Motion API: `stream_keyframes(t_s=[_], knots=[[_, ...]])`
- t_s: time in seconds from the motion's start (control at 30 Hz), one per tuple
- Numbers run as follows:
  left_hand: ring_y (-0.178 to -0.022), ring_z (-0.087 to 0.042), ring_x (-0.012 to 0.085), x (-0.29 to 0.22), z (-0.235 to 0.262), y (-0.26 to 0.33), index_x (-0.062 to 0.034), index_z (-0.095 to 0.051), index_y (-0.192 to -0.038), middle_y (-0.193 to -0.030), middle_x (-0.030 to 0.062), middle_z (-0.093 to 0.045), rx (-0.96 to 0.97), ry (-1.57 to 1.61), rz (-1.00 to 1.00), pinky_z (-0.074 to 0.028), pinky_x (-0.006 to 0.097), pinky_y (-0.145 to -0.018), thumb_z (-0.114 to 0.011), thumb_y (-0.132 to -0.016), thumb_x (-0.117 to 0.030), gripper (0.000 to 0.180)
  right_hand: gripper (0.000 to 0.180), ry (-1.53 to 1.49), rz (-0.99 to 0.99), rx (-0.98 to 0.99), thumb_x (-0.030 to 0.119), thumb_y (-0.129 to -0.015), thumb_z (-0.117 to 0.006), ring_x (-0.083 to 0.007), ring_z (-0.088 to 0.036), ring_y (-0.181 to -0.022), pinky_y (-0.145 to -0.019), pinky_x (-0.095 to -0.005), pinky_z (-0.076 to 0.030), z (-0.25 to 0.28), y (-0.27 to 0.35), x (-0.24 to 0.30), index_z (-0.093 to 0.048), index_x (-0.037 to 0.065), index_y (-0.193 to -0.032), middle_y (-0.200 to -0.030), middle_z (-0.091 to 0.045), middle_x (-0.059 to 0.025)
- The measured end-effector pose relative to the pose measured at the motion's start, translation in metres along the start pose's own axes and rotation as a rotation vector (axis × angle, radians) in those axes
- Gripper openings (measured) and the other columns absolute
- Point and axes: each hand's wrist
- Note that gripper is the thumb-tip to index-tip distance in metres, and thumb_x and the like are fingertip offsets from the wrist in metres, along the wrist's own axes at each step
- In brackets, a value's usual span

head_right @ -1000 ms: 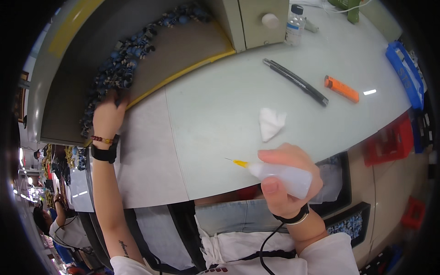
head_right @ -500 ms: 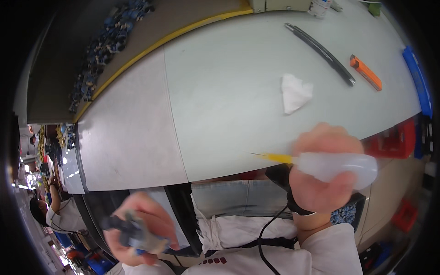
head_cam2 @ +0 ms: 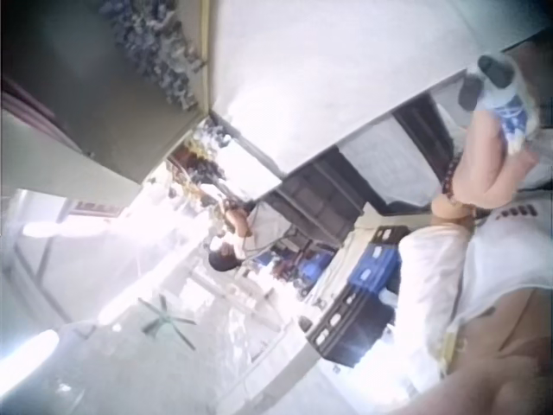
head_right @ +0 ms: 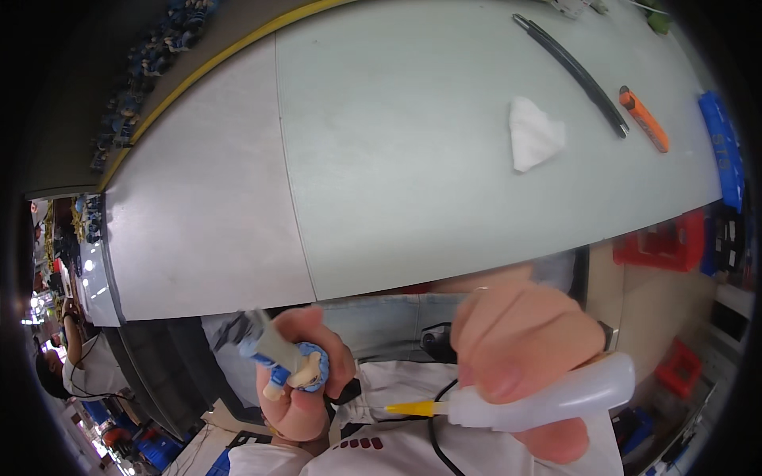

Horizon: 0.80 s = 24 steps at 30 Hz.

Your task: Applying glue or solvent to small plastic figurines at a factory workbench to assemble parts.

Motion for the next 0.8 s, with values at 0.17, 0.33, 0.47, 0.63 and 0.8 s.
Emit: stream_keyframes(t_s=[0.17, 0.33, 0.47, 0.63, 0.8], knots=[[-0.047, -0.045, 0.0067, 0.009, 0.008, -0.008, -0.0007, -0.041, -0.090, -0.064, 0.0098, -0.052, -0.031, -0.217, -0.304, -0.034, 0.016, -0.043, -0.066, -0.067, -0.031, 0.045, 0.036, 0.025, -0.121, 0.069, 0.043, -0.077, -0.049, -0.0137, -0.046, -0.051, -0.039, -0.0215, -0.031, -0.004, 0.000, 0.000, -0.046, 0.007, -0.076, -0.063, -0.048, -0.0066], [-0.048, -0.046, 0.0082, 0.015, 0.014, -0.011, -0.0003, -0.043, -0.090, -0.064, 0.0114, -0.052, 0.006, -0.252, -0.420, -0.034, 0.016, -0.042, -0.070, -0.061, -0.036, 0.053, 0.039, 0.091, -0.102, 0.084, 0.045, -0.078, -0.046, -0.0139, -0.049, -0.048, -0.037, -0.0216, -0.034, -0.012, -0.003, -0.006, -0.047, 0.006, -0.077, -0.063, -0.051, -0.0073], [-0.048, -0.046, 0.0097, 0.015, 0.021, -0.009, 0.0012, -0.043, -0.092, -0.064, 0.0121, -0.052, 0.019, -0.293, -0.387, -0.034, 0.016, -0.042, -0.072, -0.058, -0.037, 0.059, 0.040, 0.096, -0.113, 0.165, 0.045, -0.078, -0.046, -0.0139, -0.050, -0.048, -0.037, -0.0216, -0.035, -0.011, -0.004, -0.010, -0.047, 0.005, -0.076, -0.063, -0.051, -0.0067], [-0.054, -0.051, 0.0131, 0.013, 0.021, -0.009, 0.0032, -0.042, -0.095, -0.068, 0.0140, -0.052, 0.077, -0.212, -0.347, -0.035, 0.016, -0.043, -0.074, -0.056, -0.035, 0.063, 0.040, 0.166, -0.157, 0.166, 0.045, -0.077, -0.047, -0.0147, -0.052, -0.048, -0.040, -0.0221, -0.037, -0.013, -0.004, -0.009, -0.048, 0.005, -0.074, -0.062, -0.050, -0.0050], [-0.066, -0.057, 0.0143, -0.001, 0.029, -0.012, -0.0009, -0.031, -0.087, -0.077, 0.0121, -0.056, 0.269, -0.328, -0.251, -0.044, 0.022, -0.055, -0.077, -0.050, -0.031, 0.066, 0.039, 0.270, -0.153, 0.153, 0.042, -0.076, -0.051, -0.0149, -0.052, -0.048, -0.040, -0.0223, -0.038, -0.013, -0.003, -0.004, -0.051, 0.003, -0.074, -0.063, -0.051, -0.0054]])
Point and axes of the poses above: each hand's wrist, its own y-axis away from the middle knuckle, its own z-axis out of the back of the hand, x = y × z
